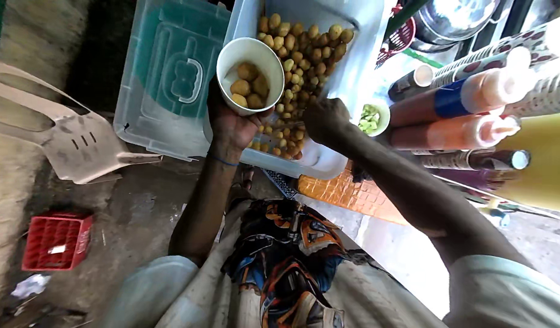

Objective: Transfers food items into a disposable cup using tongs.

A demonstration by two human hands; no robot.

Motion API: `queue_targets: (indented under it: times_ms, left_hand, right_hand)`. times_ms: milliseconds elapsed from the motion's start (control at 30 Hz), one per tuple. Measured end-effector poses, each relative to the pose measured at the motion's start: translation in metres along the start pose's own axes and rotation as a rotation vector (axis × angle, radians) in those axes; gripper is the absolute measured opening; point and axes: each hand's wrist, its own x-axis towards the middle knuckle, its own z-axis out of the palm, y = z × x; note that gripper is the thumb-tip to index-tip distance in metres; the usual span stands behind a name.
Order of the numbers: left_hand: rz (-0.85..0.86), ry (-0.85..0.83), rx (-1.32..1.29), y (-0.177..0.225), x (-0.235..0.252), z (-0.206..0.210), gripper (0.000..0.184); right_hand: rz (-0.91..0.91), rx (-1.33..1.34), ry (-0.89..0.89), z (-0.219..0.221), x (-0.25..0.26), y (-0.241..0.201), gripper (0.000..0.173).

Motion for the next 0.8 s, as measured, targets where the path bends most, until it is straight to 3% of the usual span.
queue_targets:
  times_ms: [100,233,300,467,567,733,800]
  left_hand:
    - [0.009,0.028,0.01,-0.001,0.0,0.002,0.067]
    - [0.019,0.039,0.019,-0.002,0.001,0.002,0.064]
    - [0.008,0.016,0.013,-0.004,0.002,0.0,0.066]
    - [0.006,0.032,-0.008,-0.003,0.003,-0.003,0.071]
    - [0.009,0.083,-0.022,-0.001,0.003,-0.001,0.068]
    - [-0.012,0.053,-0.015,-0.002,0.003,0.0,0.073]
    - [-0.011,0.032,-0.031,0.0,0.004,-0.001,0.074]
  right_hand:
    - [-0.014,0.14,0.202,-0.028,-0.057,0.031,0.022]
    - [-0.049,0.22,0.643,-0.054,-0.143,0.071,0.037]
    - [-0.093,0.197,0.7,-0.057,-0.161,0.072,0.043]
    - [-0.137,0.285,0.662,-0.058,-0.176,0.085,0.044]
    - [-0.084,0.259,0.698,-0.043,-0.143,0.104,0.039]
    - [-0.042,0.049,0.125,-0.031,-0.036,0.019,0.021]
    - [-0.052,0.033,0.024,-0.006,0.002,-0.008,0.017]
